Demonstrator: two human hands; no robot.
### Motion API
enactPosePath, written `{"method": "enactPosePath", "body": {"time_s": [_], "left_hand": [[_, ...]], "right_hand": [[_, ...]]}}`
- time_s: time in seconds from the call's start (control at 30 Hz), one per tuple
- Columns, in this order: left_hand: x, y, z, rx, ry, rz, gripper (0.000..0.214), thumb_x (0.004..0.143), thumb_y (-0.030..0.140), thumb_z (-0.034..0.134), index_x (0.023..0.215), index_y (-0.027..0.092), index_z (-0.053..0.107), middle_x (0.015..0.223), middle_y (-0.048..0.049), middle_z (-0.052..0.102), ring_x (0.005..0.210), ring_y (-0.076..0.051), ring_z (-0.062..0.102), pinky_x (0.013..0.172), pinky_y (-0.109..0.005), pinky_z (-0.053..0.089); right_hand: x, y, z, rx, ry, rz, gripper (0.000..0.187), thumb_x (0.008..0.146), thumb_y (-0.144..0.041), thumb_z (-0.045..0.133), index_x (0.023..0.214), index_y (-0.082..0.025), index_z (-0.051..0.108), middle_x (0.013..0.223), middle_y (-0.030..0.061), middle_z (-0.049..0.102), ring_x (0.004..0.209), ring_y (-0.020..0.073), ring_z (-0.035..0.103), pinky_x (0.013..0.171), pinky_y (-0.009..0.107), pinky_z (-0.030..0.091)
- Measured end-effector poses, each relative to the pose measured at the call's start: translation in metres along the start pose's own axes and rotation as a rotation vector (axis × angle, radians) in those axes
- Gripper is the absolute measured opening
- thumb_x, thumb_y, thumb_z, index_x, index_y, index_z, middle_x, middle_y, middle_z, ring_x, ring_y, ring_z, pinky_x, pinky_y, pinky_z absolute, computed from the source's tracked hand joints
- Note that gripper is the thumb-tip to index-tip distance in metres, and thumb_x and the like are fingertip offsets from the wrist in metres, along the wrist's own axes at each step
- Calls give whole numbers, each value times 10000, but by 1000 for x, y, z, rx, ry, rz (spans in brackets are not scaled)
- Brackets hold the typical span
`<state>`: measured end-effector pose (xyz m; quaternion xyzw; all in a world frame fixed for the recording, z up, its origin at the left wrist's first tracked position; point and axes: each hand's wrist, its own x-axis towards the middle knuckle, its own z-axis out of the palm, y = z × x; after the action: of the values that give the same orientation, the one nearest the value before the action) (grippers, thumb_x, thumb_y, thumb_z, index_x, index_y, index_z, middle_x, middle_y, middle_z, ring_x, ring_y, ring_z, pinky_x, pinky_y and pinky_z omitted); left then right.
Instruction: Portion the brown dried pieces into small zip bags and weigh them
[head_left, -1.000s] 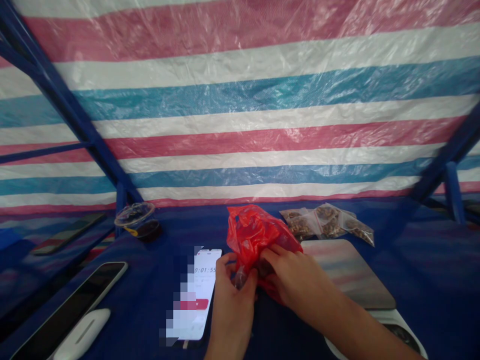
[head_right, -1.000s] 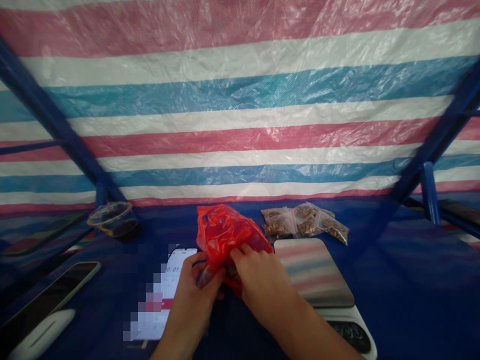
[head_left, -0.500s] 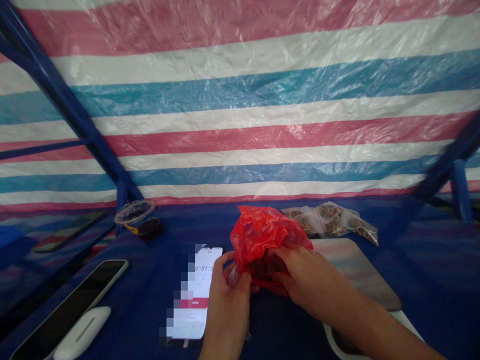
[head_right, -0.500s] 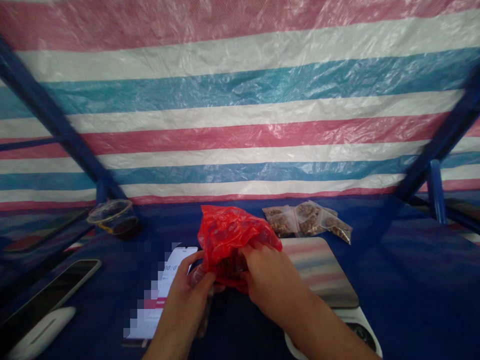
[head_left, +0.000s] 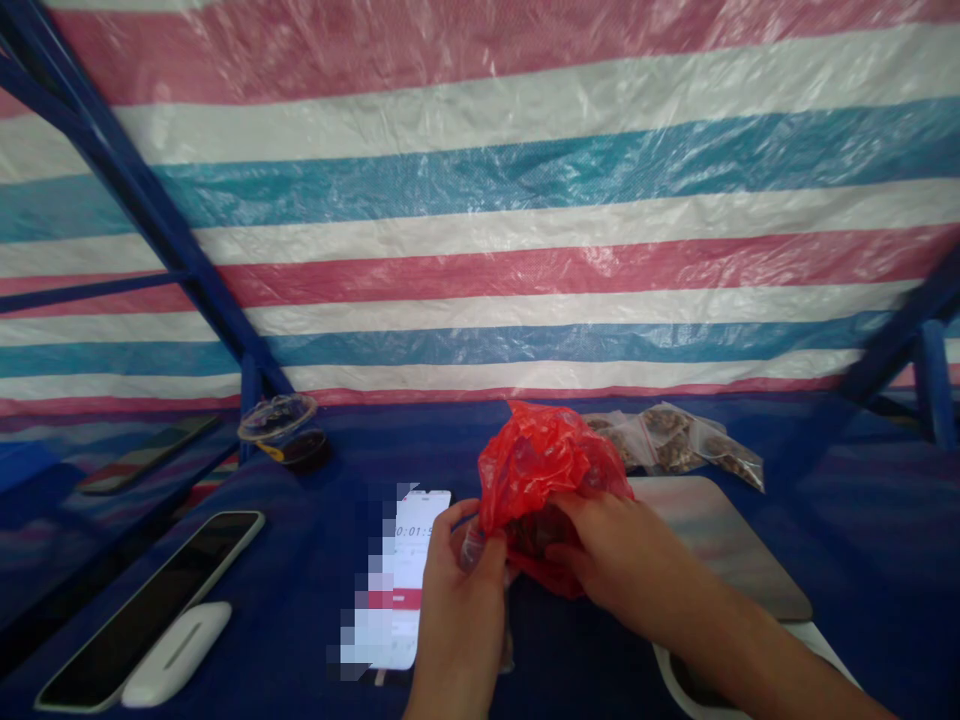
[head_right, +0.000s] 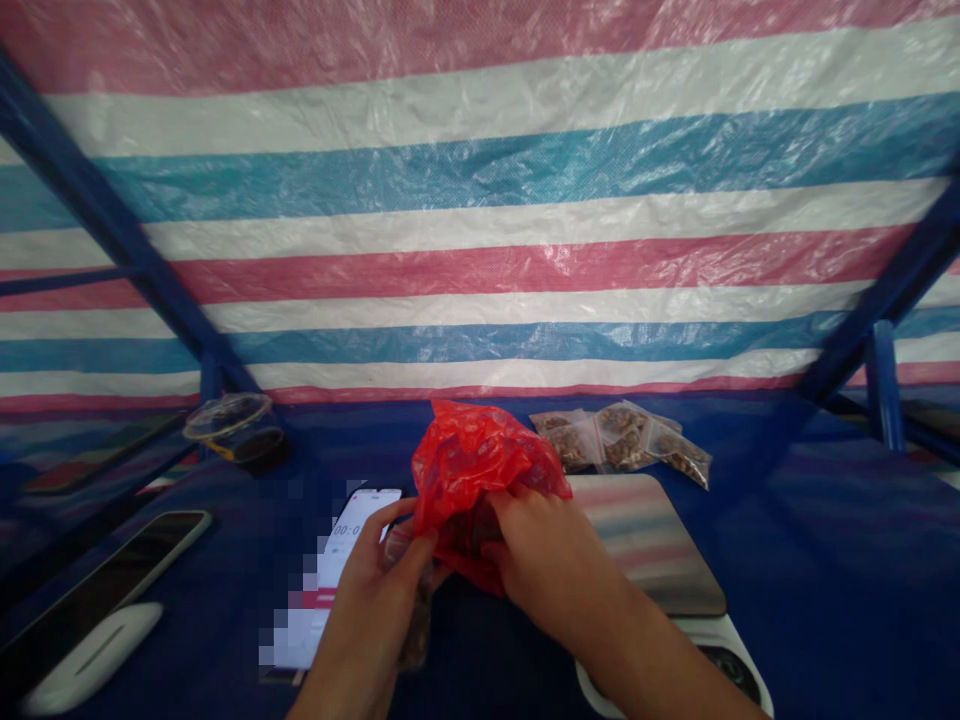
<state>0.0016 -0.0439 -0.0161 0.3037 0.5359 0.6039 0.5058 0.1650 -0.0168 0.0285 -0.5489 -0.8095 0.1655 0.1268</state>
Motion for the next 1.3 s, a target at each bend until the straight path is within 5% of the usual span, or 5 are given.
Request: {"method": "enactPosePath", "body": {"time_s": [0.2, 1.03, 1.3], "left_hand": [[3, 3, 2, -5, 11, 33, 418, 831, 384, 802, 1170, 220, 622, 1084, -86, 755, 931, -235, 768, 734, -316, 630], [9, 3, 5, 94, 20, 77, 399, 730, 483, 834, 978, 199, 707, 853, -50, 756, 790, -223, 740, 715, -319, 600], [3, 9, 3, 138, 54, 86, 370, 777, 486, 838, 981, 204, 712, 727, -15, 701, 616, -181, 673, 509, -243, 512]], "right_hand": [[0, -2, -2, 167, 29, 9, 331, 882, -180, 683, 1185, -281, 765, 1216, 58, 811, 1078, 304, 760, 881, 376, 529], [8, -1, 15, 314, 107, 118, 363, 884, -83, 584, 1159, -215, 780, 1147, 102, 825, 1057, 263, 765, 902, 320, 530], [4, -1, 15, 298, 50, 66, 367, 864, -71, 578, 1142, -211, 774, 1104, 102, 829, 1024, 262, 771, 889, 320, 535]]}}
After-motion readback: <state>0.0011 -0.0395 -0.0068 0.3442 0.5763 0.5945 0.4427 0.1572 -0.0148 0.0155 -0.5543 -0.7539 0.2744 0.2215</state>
